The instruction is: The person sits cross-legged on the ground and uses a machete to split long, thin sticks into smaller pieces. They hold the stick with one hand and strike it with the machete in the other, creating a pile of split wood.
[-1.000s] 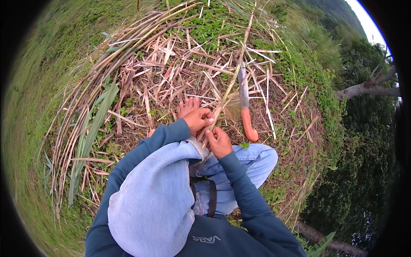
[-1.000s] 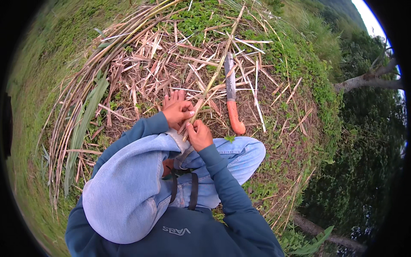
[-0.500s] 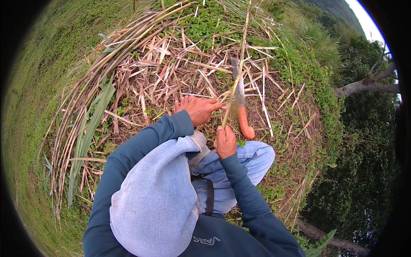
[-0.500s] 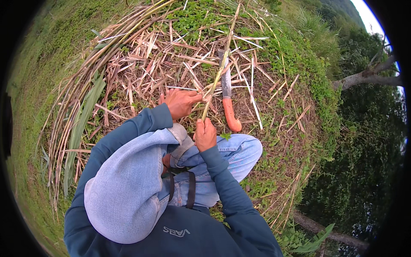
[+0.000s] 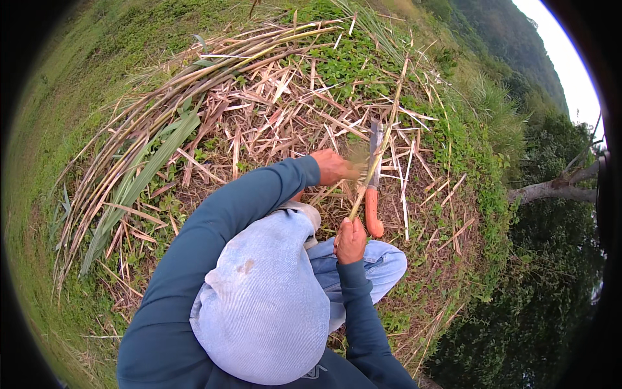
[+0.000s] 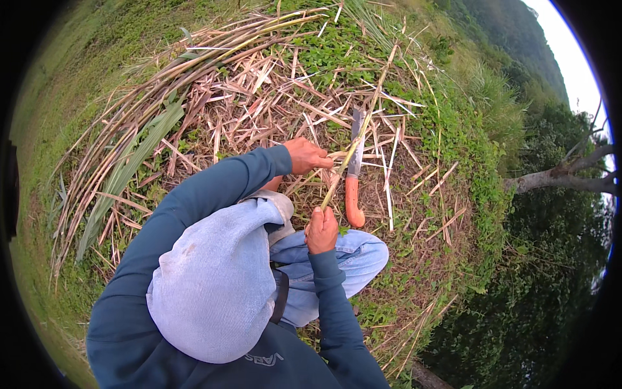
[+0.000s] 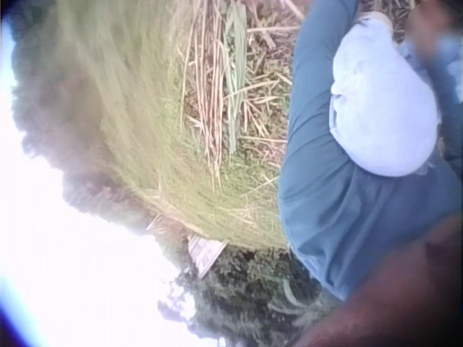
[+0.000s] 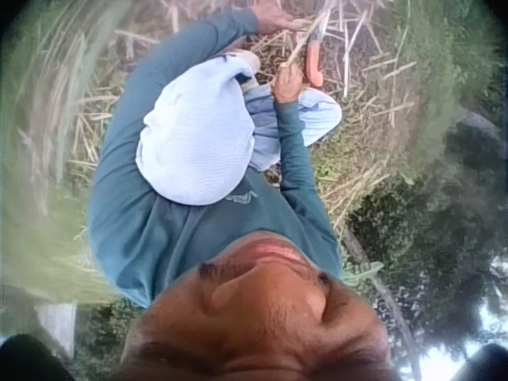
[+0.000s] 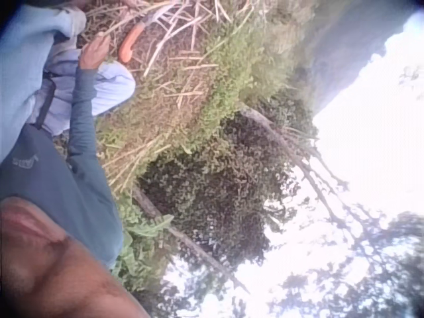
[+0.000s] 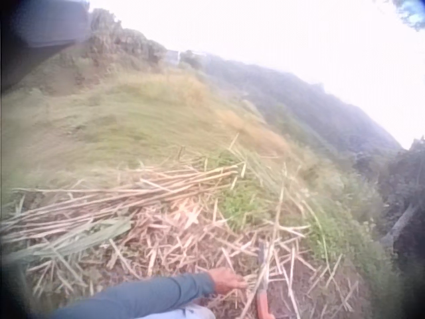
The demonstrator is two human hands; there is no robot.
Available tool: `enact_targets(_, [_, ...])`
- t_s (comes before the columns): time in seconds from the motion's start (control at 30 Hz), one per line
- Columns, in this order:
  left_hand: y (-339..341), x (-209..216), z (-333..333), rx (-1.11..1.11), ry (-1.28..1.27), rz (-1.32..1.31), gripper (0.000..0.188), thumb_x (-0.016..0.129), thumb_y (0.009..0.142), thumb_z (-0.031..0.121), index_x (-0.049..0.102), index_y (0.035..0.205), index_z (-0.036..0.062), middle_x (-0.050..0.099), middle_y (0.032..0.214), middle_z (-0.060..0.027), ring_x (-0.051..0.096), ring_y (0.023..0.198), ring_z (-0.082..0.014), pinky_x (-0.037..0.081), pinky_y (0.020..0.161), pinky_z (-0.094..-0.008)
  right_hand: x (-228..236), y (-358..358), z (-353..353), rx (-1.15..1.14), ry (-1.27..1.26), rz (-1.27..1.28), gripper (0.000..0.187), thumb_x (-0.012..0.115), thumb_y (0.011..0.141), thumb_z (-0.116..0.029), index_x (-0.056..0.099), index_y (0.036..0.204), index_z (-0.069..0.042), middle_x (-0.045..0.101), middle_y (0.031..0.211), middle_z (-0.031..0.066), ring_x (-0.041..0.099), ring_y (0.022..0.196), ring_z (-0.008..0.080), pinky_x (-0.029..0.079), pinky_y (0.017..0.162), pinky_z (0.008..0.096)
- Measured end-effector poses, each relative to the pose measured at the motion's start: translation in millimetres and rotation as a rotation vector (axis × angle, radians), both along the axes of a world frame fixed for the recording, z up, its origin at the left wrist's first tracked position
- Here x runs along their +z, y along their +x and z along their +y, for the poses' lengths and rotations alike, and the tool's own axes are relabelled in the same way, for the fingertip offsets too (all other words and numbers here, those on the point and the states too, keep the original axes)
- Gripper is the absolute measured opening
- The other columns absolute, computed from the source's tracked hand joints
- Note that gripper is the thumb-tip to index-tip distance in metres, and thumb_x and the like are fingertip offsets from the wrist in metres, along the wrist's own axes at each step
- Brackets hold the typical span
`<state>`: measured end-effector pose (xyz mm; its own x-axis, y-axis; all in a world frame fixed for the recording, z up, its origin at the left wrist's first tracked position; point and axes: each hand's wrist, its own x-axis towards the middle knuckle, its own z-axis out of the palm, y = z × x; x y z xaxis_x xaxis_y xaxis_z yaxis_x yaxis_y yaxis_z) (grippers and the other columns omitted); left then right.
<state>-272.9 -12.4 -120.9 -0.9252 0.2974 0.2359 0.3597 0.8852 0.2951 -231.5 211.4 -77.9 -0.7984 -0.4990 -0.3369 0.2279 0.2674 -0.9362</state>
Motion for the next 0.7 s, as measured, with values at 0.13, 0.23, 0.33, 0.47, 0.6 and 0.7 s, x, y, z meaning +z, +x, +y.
enact_targets(0.13, [19,-9,7,0.166,-0.01,-0.099,0.038,0.06,0.079,0.012,0.056,0.116,0.0209,0.056,0.12,-0.0092,0.055,0.11,-0.0302,0.044,0.087,-0.0466,-31,3,-4,0.064,0.065,0.007,0.026,0.047,0.097,-0.022,0.047,0.079,-0.004,0.045,0.052,0.0026,0.047,0.038,0.0117,0.038,0.035,0.0274])
enact_targets(0.23, [32,15,35,0.426,0.135,0.003,0.042,0.059,0.088,0.022,0.053,0.129,0.0164,0.034,0.147,-0.0167,0.033,0.133,-0.0359,0.023,0.109,-0.0525,-64,-4,-4,0.118,0.139,0.122,0.024,0.052,0.093,-0.021,0.053,0.082,0.0,0.057,0.058,0.0079,0.055,0.046,0.015,0.044,0.045,0.0304])
enact_targets(0.33, [23,36,31,0.399,0.543,-0.162,0.04,0.053,0.094,0.031,0.056,0.126,0.0072,0.044,0.137,-0.0226,0.038,0.13,-0.0393,0.023,0.111,-0.0517,-62,-9,-17,0.136,0.227,0.076,0.022,0.056,0.088,-0.021,0.062,0.086,0.001,0.066,0.068,0.0131,0.06,0.054,0.0165,0.046,0.052,0.0316])
enact_targets(0.47, [4,133,42,0.124,0.397,-0.278,0.028,0.056,0.087,0.02,0.066,0.105,0.0002,0.062,0.11,-0.0238,0.061,0.102,-0.0366,0.047,0.091,-0.0427,-54,-11,-19,0.129,0.288,0.28,0.024,0.058,0.087,-0.02,0.069,0.096,-0.001,0.065,0.068,0.0108,0.062,0.06,0.0179,0.048,0.058,0.0323])
enact_targets(0.6, [33,172,18,0.1,0.652,-0.639,0.039,0.055,0.091,0.032,0.061,0.122,0.0099,0.07,0.095,-0.012,0.065,0.089,-0.0278,0.048,0.077,-0.038,-52,-11,-12,0.113,0.198,0.397,0.023,0.06,0.086,-0.015,0.068,0.101,0.0,0.065,0.078,0.0115,0.061,0.063,0.0153,0.048,0.059,0.031])
enact_targets(0.7, [104,135,-17,-0.091,0.738,-0.988,0.056,0.044,0.093,0.057,0.059,0.127,0.0152,0.065,0.112,-0.0117,0.062,0.102,-0.0224,0.049,0.082,-0.0372,-48,-11,-6,0.121,0.193,0.162,0.023,0.06,0.087,-0.012,0.067,0.105,0.001,0.064,0.078,0.0085,0.059,0.065,0.0121,0.048,0.059,0.0285])
